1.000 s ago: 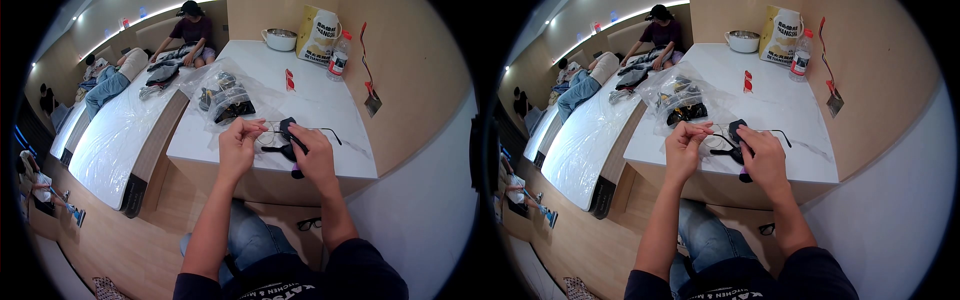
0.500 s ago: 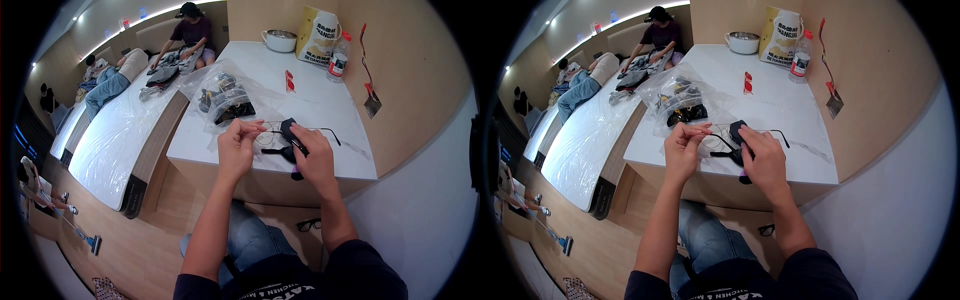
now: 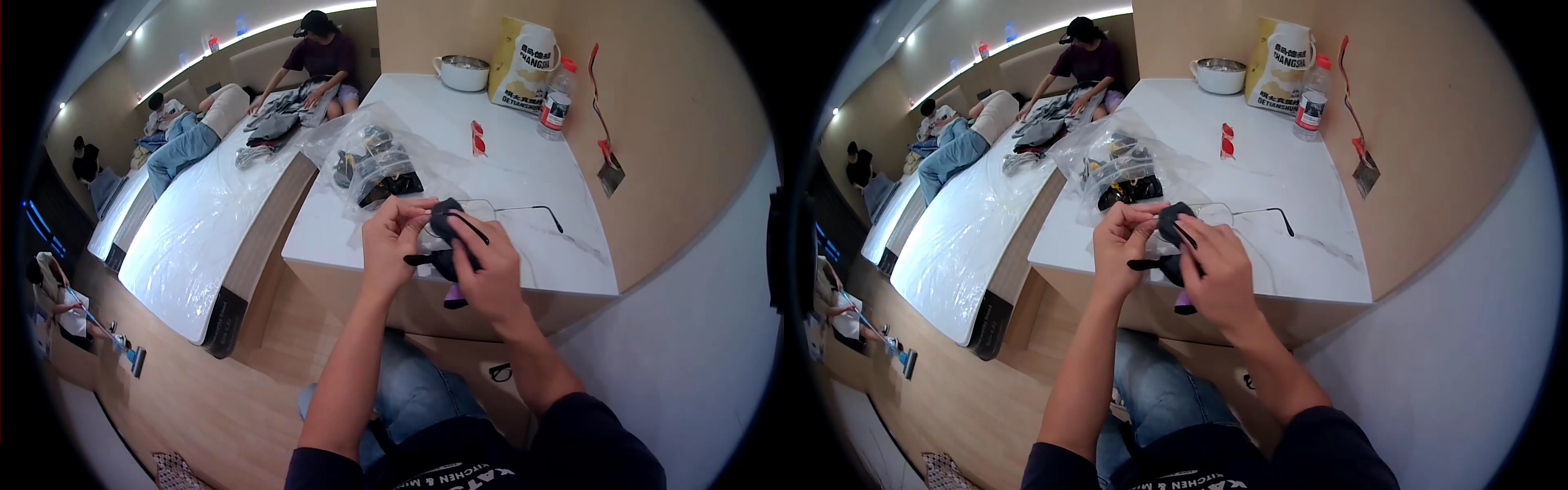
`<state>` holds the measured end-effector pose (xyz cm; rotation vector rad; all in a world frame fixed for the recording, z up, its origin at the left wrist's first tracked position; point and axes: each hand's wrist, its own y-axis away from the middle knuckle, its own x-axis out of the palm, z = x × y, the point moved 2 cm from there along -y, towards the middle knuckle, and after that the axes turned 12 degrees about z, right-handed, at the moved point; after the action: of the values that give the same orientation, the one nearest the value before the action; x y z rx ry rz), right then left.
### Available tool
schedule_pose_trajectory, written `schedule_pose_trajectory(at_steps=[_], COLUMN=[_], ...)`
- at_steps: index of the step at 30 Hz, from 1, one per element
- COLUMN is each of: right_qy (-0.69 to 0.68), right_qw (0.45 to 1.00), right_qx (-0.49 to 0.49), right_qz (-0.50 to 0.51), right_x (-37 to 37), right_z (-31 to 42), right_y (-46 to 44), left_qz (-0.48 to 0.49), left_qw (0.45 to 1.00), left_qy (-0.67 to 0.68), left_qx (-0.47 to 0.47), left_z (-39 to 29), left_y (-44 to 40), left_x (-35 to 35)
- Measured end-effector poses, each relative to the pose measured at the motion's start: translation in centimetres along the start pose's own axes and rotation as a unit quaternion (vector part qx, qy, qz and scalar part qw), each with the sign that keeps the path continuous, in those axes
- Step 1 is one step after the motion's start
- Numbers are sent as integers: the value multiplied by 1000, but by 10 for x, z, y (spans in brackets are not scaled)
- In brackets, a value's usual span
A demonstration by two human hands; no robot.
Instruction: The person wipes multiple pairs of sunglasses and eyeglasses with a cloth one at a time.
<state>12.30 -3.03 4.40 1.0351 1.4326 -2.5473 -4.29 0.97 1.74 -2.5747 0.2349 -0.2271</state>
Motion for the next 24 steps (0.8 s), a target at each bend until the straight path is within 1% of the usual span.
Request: schedule_pose_trajectory(at_steps=[1,2,5,6,9,10,13,14,18,21,22,24], right_qy=[25,6,0,2,-11,-31,-26,-5,-40,-43,-22,-62], right_qw=[1000,1000,1000,999,1000,999,997,999,995,993,997,994], right_qx=[-8,-16,15,32,15,-13,-11,22,-29,11,2,-23], right_qz=[17,25,23,-1,1,33,72,46,91,107,71,88], right_x=[4,7,4,4,3,-1,-5,-6,-7,-15,-15,-9], right_z=[4,4,-4,-11,-20,-15,-24,-24,-9,-28,-28,-19], right_y=[-4,-6,-11,-12,-16,-18,-17,-18,-21,-24,-27,-29], left_qz=[-5,-11,-10,-7,0,-4,-2,-7,-16,-20,-21,-21], left_qw=[1000,1000,999,998,999,998,997,997,997,998,998,998], left_qy=[-6,-11,-32,-40,-30,-35,-44,-46,-27,-31,-38,-29], left_qx=[0,0,28,41,37,60,59,59,64,53,46,43], left_z=[-1,-2,2,2,1,3,1,0,0,-1,-1,-2], left_y=[0,1,-1,-2,-1,0,-1,-2,-3,-2,-2,-2], left_x=[0,0,-1,0,1,0,-1,-1,0,-2,-2,-2])
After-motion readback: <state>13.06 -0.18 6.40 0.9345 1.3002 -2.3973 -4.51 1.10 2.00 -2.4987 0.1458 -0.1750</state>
